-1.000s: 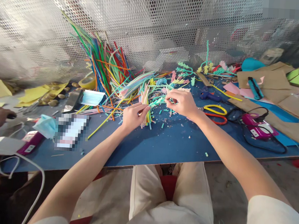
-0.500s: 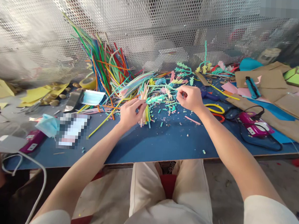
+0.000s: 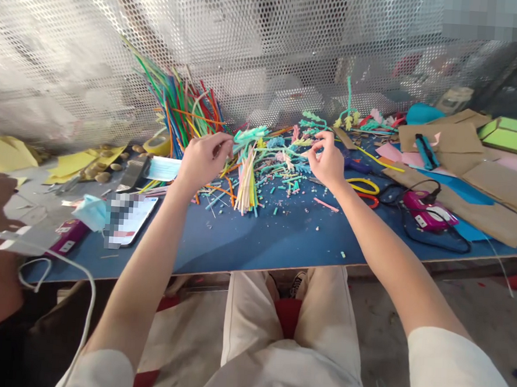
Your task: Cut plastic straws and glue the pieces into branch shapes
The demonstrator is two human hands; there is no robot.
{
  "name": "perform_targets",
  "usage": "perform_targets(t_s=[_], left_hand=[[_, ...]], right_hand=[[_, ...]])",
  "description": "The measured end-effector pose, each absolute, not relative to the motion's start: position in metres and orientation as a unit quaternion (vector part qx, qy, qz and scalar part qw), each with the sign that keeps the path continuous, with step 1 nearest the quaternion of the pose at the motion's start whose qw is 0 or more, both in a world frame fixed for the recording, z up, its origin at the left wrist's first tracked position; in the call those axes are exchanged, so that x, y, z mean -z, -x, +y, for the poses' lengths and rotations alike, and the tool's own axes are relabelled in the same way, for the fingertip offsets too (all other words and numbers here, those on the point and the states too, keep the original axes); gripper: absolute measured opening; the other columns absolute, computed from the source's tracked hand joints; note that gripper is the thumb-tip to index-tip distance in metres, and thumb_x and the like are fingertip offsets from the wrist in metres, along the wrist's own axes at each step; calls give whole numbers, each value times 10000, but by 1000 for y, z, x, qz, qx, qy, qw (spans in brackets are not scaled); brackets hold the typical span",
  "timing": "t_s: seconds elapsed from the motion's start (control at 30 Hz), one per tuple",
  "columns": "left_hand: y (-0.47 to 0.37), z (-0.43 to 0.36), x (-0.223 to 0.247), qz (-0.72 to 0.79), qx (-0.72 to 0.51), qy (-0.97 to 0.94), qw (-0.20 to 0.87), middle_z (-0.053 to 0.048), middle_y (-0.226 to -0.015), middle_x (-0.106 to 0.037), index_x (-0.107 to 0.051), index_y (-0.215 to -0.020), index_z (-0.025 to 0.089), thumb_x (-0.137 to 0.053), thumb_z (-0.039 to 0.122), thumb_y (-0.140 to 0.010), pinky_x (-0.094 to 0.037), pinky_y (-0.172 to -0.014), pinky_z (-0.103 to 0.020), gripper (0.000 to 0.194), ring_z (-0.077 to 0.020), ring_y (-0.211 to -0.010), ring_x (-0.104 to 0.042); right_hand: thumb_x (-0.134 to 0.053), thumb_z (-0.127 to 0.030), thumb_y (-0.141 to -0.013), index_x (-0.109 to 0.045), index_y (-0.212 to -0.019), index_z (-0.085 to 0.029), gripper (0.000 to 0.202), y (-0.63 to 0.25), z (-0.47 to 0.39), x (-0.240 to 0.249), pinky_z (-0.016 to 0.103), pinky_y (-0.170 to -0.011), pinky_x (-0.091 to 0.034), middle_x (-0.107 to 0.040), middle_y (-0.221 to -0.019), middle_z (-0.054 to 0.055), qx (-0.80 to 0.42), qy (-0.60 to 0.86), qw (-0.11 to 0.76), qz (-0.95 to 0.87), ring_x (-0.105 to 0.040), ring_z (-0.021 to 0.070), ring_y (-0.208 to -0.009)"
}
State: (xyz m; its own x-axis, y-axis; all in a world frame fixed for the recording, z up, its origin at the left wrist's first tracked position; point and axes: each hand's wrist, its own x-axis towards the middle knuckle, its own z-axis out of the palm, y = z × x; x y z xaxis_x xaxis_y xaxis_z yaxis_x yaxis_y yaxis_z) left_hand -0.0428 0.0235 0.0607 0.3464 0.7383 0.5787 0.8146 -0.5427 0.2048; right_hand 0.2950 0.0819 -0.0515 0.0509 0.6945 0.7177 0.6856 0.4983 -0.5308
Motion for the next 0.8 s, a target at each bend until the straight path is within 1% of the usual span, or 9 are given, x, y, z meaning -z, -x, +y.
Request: perform_targets(t_s=[0.1,0.2,0.33,0.4,0.47,0.53,0.6,0.73,0.8], left_hand=[[27,28,-65,-485,346,803,24,-16,-912,-811,-723,-1167,223,-524,312,-1058,-516,-802,-290,244,-161,-762,-685],[8,32,-64,-483,346,805,0,-21,-945,-825,-706,-1157,220,-542,277,-1053,-521,-815,-290,202,-157,-760,-693],[-7,42,-61,-497,323,805,20,-9,-961,-829,-736,-1110,263,-591,313,-1049,-520,-810,-305,165,-183,-813,-719],[-9,48,-55,-507,325,797,48,-1,-984,-827,-754,-1099,293,-606,352,-1052,-516,-792,-317,167,-203,-841,-729],[-6,53,-42,-494,325,803,65,-9,-1041,-826,-767,-1112,309,-605,375,-1059,-515,-781,-328,182,-226,-909,-744],[-2,57,-23,-478,315,816,79,-34,-1127,-821,-769,-1137,299,-579,383,-1074,-520,-788,-343,216,-247,-974,-750],[4,58,-2,-474,305,822,80,-61,-1121,-816,-762,-1127,268,-547,368,-1087,-527,-800,-346,241,-256,-1008,-746],[19,60,32,-473,297,827,67,-95,-1104,-797,-725,-1139,222,-481,336,-1104,-547,-862,-340,272,-241,-1029,-730],[26,63,41,-469,282,835,60,-108,-1084,-788,-715,-1126,207,-463,313,-1102,-554,-885,-343,275,-241,-1020,-723]], right_hand=[[-601,-394,-952,-563,-1312,-228,399,-289,80,54,381,-685,-516,-792,-934,35,-16,504,495,-708,-668,203,-609],[-592,-406,-967,-616,-1258,-232,340,-282,77,55,366,-685,-509,-806,-943,41,-26,497,472,-727,-682,205,-631],[-569,-451,-1000,-706,-1053,-235,261,-277,70,52,336,-671,-489,-802,-892,40,-34,481,456,-748,-690,198,-642],[-508,-488,-1045,-722,-952,-233,346,-277,65,49,330,-665,-479,-778,-808,36,-39,467,464,-752,-690,197,-640],[-403,-537,-1095,-729,-899,-231,488,-280,62,47,335,-679,-481,-752,-743,37,-45,447,480,-754,-695,199,-648],[-318,-624,-1111,-732,-861,-231,624,-283,63,45,350,-700,-492,-739,-717,48,-50,432,501,-748,-696,204,-660],[-304,-740,-1079,-715,-828,-237,696,-288,67,39,359,-674,-491,-718,-693,54,-69,422,539,-726,-670,201,-639],[-309,-894,-985,-610,-933,-292,676,-299,65,2,336,-497,-386,-679,-717,27,-173,347,695,-605,-526,164,-526],[-257,-928,-967,-558,-993,-315,683,-310,45,-25,349,-535,-432,-675,-799,42,-187,273,744,-580,-563,184,-609]])
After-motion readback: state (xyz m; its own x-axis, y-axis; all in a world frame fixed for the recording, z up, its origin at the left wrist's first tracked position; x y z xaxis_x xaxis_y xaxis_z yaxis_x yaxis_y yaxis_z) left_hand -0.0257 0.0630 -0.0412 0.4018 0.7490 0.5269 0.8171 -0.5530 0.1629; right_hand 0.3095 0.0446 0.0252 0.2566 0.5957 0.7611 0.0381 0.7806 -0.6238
